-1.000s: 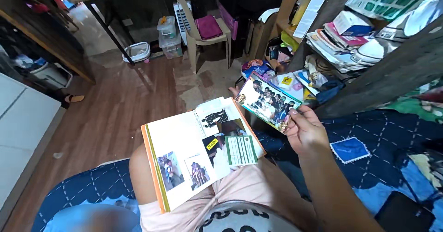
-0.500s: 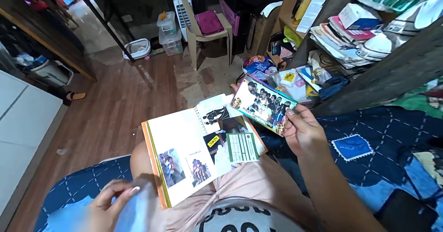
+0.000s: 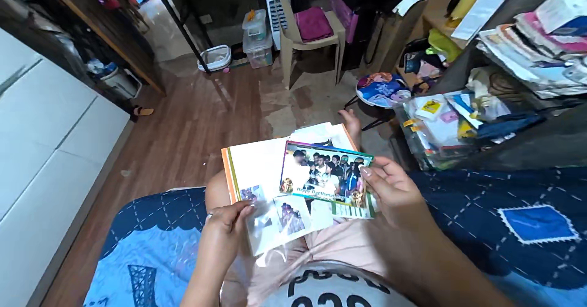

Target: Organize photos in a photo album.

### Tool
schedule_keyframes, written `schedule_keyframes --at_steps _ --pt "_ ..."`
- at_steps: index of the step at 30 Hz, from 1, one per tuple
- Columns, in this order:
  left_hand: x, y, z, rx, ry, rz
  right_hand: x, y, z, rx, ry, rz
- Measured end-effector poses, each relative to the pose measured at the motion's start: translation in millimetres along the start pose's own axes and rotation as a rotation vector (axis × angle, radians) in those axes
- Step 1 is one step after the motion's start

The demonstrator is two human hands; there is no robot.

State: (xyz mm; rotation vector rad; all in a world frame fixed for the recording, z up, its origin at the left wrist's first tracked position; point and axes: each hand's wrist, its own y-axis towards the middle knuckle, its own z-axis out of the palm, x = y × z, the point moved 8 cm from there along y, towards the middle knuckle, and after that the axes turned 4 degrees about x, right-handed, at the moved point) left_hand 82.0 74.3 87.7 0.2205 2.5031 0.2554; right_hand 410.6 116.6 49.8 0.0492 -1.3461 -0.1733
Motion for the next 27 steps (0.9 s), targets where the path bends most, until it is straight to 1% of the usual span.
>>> schedule_keyframes --at_steps 3,5,13,18,23,27 --pt "-1.1 -0.3 3.2 0.018 -0.056 -0.023 3.0 3.6 14.2 0.1 -0.037 -0.093" --pt "-0.9 0.1 5.9 0.041 -0.105 -0.043 3.1 5.1 20.1 0.141 -0.039 -0.114" --pt "0.5 1.1 10.9 0.074 -0.234 -0.054 4.8 7.1 19.3 0.152 -0.038 -0.149" --pt "5.3 1.2 10.0 0.067 -0.257 -0.07 3.0 6.3 9.9 0.117 -0.022 -0.118" --pt "7.0 0.7 9.4 0.068 -0.284 -0.079 6.3 3.9 7.1 0.145 -0.108 -0.081" --pt "8.1 1.9 12.2 0.067 -0.386 -0.086 3.9 7.5 4.0 0.154 -0.134 -0.097"
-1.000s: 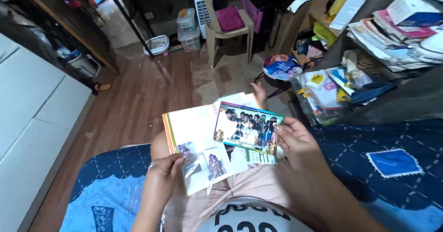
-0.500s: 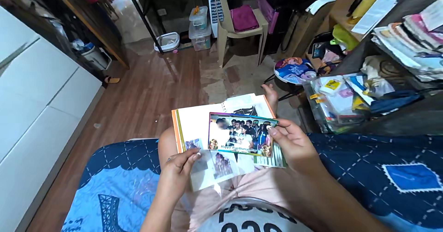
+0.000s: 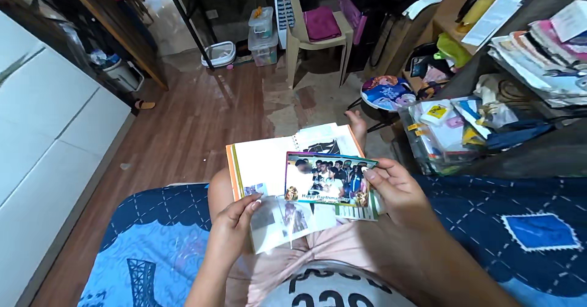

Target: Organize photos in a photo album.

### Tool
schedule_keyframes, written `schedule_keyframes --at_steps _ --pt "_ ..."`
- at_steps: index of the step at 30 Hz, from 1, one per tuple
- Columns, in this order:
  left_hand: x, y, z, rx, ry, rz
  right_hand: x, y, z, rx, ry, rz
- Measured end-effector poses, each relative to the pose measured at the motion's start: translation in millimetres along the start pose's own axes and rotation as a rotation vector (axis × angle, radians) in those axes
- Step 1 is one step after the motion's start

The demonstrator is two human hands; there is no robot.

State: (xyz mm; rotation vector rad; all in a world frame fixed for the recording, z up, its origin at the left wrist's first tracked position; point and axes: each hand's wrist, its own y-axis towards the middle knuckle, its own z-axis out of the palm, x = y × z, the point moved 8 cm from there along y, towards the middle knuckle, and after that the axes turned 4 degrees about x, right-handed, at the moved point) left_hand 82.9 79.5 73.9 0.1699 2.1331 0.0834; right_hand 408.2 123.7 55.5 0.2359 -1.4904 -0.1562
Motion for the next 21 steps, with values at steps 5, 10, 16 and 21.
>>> schedule_keyframes --at_steps 5,10,16,21 --pt "5.3 2.2 -3.1 -0.058 -0.126 -0.009 -7.6 5.8 4.2 0.025 0.064 -0.076" --pt "5.3 3.2 3.8 -0.022 -0.266 0.054 -5.9 14.0 9.4 0.048 0.063 -0.098" --pt "5.6 4.4 6.4 -0.026 -0.305 0.078 -3.1 23.7 3.9 0.032 0.078 -0.099" --pt "4.6 5.2 7.6 -0.025 -0.329 0.089 -5.5 26.5 4.0 0.079 0.061 -0.1"
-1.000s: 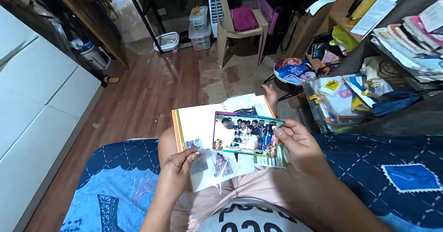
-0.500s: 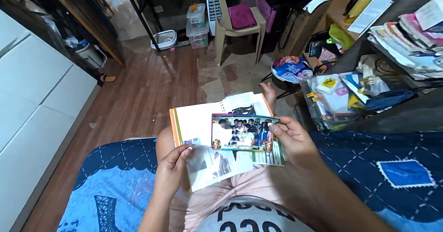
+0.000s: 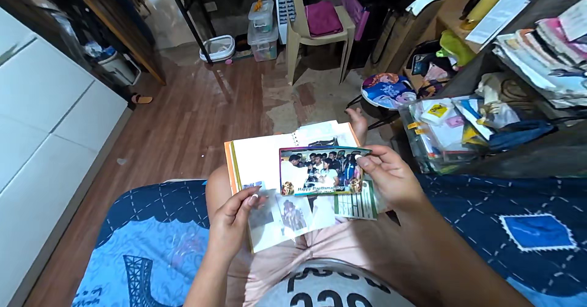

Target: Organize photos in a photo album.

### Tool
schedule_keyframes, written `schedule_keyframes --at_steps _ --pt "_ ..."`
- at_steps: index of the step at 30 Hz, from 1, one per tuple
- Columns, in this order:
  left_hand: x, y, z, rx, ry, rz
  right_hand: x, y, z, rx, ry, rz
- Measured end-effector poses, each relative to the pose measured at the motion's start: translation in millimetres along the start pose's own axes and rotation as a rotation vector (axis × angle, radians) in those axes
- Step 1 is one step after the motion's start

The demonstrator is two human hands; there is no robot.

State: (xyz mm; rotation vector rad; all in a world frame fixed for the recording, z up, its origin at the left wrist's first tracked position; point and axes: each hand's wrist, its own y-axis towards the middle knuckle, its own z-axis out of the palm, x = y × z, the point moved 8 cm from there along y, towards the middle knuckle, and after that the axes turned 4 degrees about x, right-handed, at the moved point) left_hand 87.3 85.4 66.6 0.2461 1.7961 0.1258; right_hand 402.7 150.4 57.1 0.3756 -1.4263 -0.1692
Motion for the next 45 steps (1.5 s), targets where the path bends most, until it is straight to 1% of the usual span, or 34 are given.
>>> schedule_keyframes --at_steps 6,11,13,18,27,36,45 --pt "1.7 0.2 0.5 -0.004 -0.009 -0.004 -9.0 -3.0 -1.9 0.009 0.012 0.068" --pt "5.3 -0.2 2.9 -0.007 -0.072 -0.019 -10.8 -0.2 -11.1 -0.082 0.058 0.084" --pt "5.5 -0.4 3.9 -0.002 -0.088 -0.021 -10.2 1.1 -12.4 -0.09 0.069 0.088" --pt "5.6 -0.8 5.0 -0.01 -0.093 -0.024 -8.6 1.3 -7.2 -0.077 0.099 0.09" --pt "4.5 -1.4 7.6 -0.003 -0.083 -0.038 -0.5 3.3 8.4 -0.008 0.094 0.038" --pt "4.8 -1.6 7.7 0.004 -0.099 -0.023 0.5 4.6 3.5 -0.037 0.075 0.039" --pt "5.6 -0.9 9.9 0.01 -0.112 -0.015 -0.5 5.7 2.8 -0.028 0.062 0.051"
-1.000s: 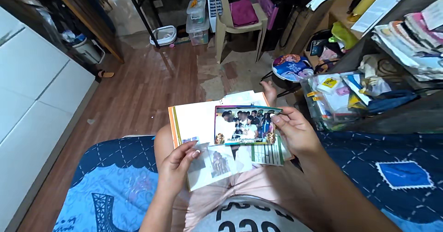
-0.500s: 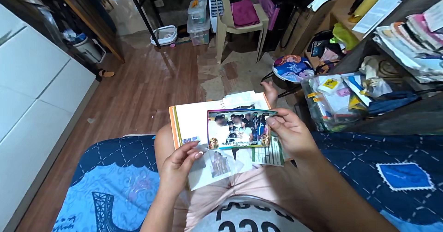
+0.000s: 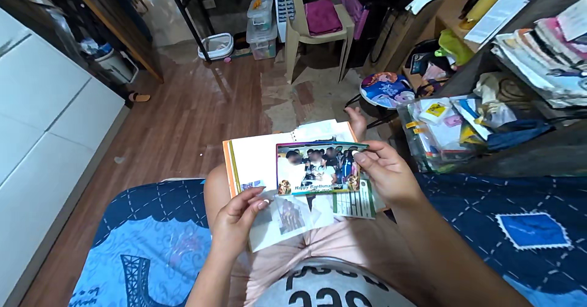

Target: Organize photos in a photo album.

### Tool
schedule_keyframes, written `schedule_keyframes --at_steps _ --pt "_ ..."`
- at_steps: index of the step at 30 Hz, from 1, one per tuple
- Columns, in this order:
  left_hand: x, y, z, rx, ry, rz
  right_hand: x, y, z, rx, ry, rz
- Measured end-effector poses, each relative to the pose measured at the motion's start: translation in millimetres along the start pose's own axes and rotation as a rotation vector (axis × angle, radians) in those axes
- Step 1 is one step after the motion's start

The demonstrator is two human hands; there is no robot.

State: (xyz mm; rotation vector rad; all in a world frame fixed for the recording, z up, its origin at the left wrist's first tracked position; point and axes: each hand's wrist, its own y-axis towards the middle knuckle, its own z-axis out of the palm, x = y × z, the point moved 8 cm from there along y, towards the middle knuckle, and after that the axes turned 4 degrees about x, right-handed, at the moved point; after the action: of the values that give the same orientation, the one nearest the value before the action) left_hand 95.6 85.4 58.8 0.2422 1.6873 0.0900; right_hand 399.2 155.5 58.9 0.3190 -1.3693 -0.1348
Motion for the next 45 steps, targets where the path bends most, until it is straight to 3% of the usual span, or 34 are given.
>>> schedule_keyframes --at_steps 15,26,35,39,41,42,45 --pt "-0.7 -0.4 3.6 0.021 -0.018 -0.003 5.9 6.8 6.7 -0.008 0.027 -0.051" --pt "-1.7 -1.2 1.6 0.018 -0.014 0.006 8.0 17.4 23.1 0.149 -0.06 -0.1" --pt "-2.4 1.5 1.9 0.032 0.03 -0.052 8.0 7.7 26.5 0.472 -0.314 0.124" --pt "-4.4 -1.4 10.3 0.076 0.147 -0.052 13.6 -7.9 53.2 0.463 -0.361 0.216" --pt "-8.3 -4.4 14.4 0.097 0.213 -0.041 18.8 -24.7 77.5 0.42 -0.474 0.134" --pt "-12.5 -6.2 14.6 0.106 0.239 -0.024 22.7 -35.2 92.1 0.444 -0.551 0.0" --pt "-35.4 -15.6 2.5 0.111 0.237 0.067 31.8 -64.4 128.9 0.682 -0.757 -0.281"
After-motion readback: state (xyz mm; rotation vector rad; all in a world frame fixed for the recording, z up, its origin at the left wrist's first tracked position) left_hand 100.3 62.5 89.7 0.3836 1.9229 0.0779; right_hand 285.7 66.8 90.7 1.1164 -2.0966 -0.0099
